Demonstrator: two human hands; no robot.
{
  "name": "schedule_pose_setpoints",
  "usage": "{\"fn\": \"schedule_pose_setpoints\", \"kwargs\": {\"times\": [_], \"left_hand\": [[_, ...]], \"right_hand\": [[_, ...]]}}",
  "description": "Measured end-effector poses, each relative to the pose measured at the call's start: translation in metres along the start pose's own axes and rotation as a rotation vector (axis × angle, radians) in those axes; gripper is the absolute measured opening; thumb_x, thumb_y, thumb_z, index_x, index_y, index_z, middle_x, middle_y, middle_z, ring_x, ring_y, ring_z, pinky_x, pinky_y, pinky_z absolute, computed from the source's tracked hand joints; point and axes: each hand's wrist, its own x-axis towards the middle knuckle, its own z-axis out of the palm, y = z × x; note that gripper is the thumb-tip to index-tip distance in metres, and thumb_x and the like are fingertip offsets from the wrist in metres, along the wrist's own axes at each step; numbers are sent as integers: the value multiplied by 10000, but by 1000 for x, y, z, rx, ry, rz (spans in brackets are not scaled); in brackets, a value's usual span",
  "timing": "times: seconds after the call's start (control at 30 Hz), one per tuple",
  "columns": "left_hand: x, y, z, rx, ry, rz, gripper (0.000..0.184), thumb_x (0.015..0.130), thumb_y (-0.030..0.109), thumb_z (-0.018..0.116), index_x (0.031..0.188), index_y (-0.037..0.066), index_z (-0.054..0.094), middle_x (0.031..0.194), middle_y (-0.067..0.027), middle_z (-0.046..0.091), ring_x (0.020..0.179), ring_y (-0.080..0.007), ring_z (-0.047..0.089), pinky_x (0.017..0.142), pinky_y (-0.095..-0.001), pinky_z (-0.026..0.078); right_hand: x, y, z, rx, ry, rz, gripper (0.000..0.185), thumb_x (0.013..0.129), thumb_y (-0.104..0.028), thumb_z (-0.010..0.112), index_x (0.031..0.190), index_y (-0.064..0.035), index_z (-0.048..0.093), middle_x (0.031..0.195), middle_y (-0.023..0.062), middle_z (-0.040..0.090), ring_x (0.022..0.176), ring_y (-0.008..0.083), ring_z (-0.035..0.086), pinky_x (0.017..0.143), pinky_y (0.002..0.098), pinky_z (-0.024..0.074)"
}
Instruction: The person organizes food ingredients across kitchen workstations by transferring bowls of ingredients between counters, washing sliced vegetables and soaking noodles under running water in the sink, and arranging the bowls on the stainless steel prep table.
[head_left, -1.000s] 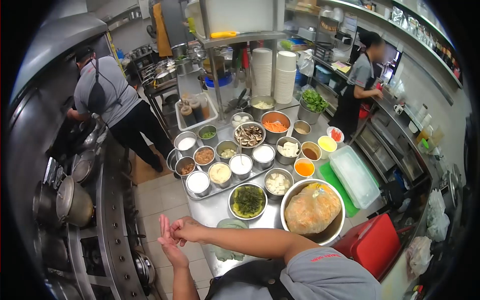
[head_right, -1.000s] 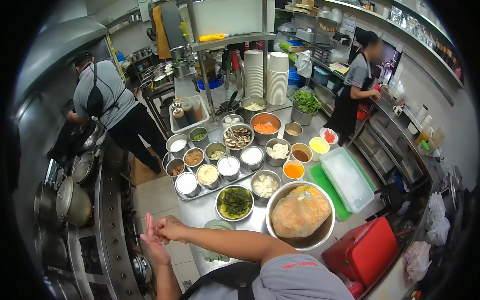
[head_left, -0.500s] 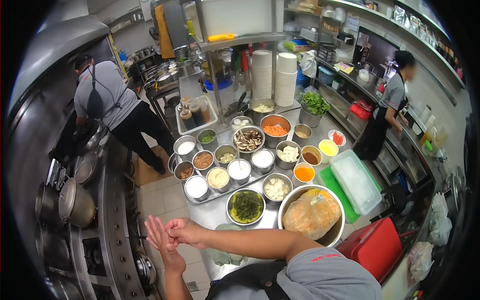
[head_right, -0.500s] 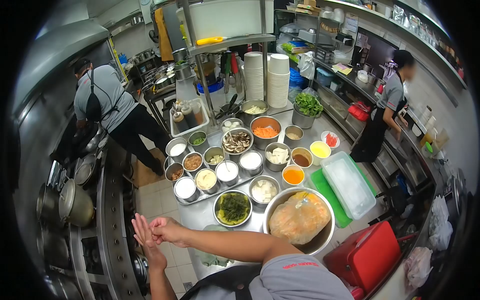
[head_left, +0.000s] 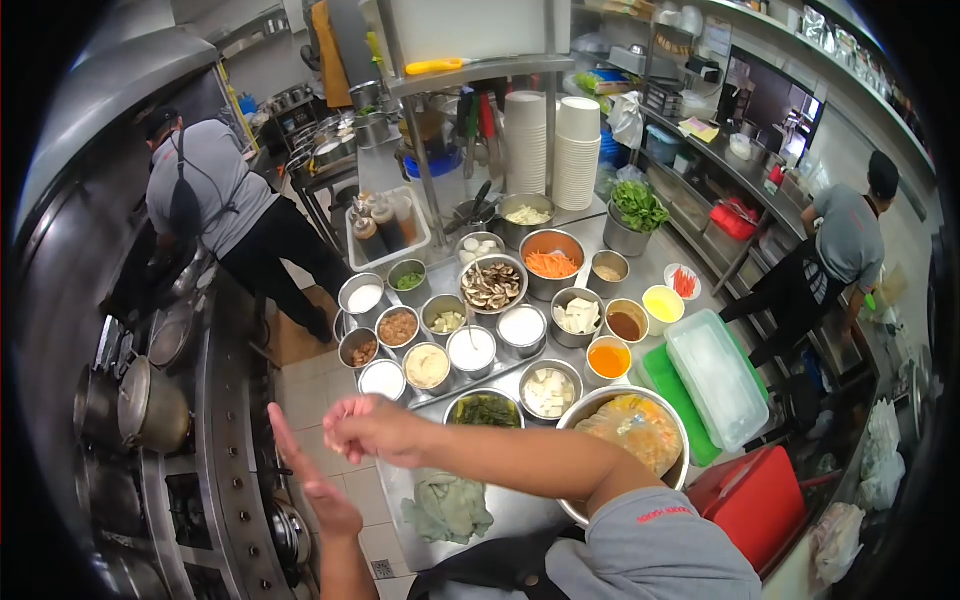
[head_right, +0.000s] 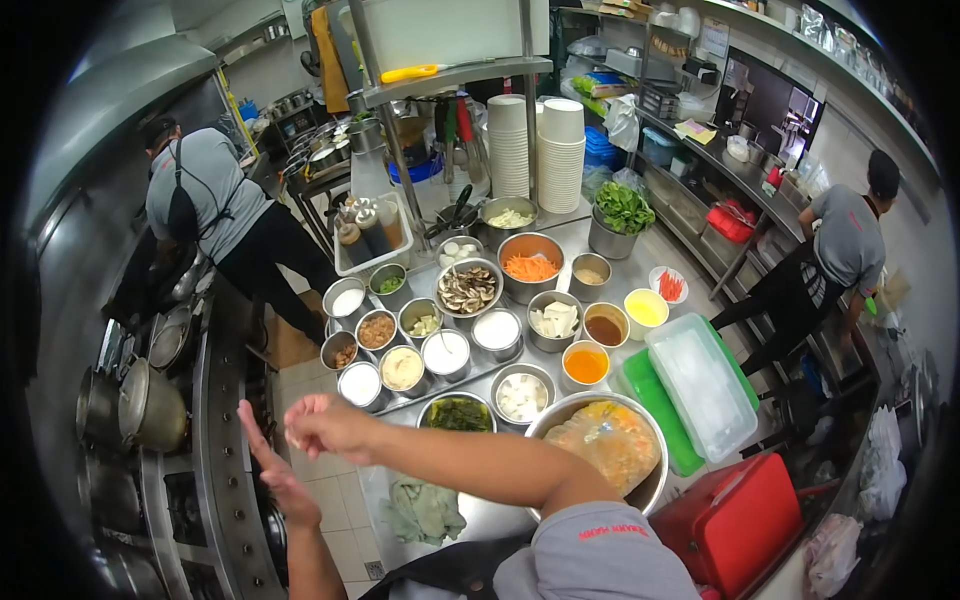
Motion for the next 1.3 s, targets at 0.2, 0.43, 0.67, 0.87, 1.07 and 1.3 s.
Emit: {"fn": "schedule_pose_setpoints", "kwargs": {"times": [0.2, 0.43, 0.67, 0.87, 1.07, 1.3], "left_hand": [[-41, -50, -39, -2, 18, -294, 585, 975, 431, 373, 1336, -25, 438, 1479, -140, 306, 1350, -256, 304, 1078, -381, 249], [-230, -195, -98, 46, 183, -941, 275, 902, 103, 567, 1124, -58, 575, 1065, -99, 626, 982, -174, 577, 896, -283, 430], [-223, -131, -98, 408, -149, -953, 331, 883, 279, 613, 1119, 48, 635, 1068, -137, 656, 961, -249, 611, 866, -338, 466], [-224, -125, -106, 482, -220, -971, 390, 869, 344, 615, 1093, 27, 648, 1061, -172, 652, 969, -294, 605, 865, -363, 454], [-317, -208, -129, 327, -96, -998, 250, 822, 126, 634, 993, -55, 611, 926, -118, 641, 871, -176, 601, 803, -304, 472], [-376, -175, -155, 535, -151, -1215, 374, 772, 303, 687, 1016, 20, 659, 1090, -212, 603, 1067, -356, 548, 942, -404, 421]], "right_hand": [[-69, -189, -64, -490, 366, -522, 87, 824, -72, 618, 905, -77, 589, 812, 26, 626, 683, 98, 599, 566, 229, 506], [-153, -304, -295, -1423, 1616, -972, 147, 795, -134, 619, 877, -12, 624, 775, 136, 666, 692, 254, 645, 650, 336, 515], [-186, -252, -411, -1728, 1667, -329, 147, 780, -128, 600, 859, -11, 641, 845, 231, 636, 858, 385, 614, 771, 452, 486], [-228, -248, -432, -1869, 1854, 45, 232, 774, -150, 569, 923, -2, 666, 907, 229, 649, 925, 384, 619, 811, 468, 487], [-227, -250, -445, -1580, 1871, 168, 253, 758, -206, 602, 874, 9, 667, 965, 255, 642, 947, 400, 615, 828, 453, 493], [-282, -308, -539, -2331, 1543, -105, 424, 795, -392, 643, 948, 2, 675, 937, 197, 669, 875, 334, 650, 730, 447, 504]]}}
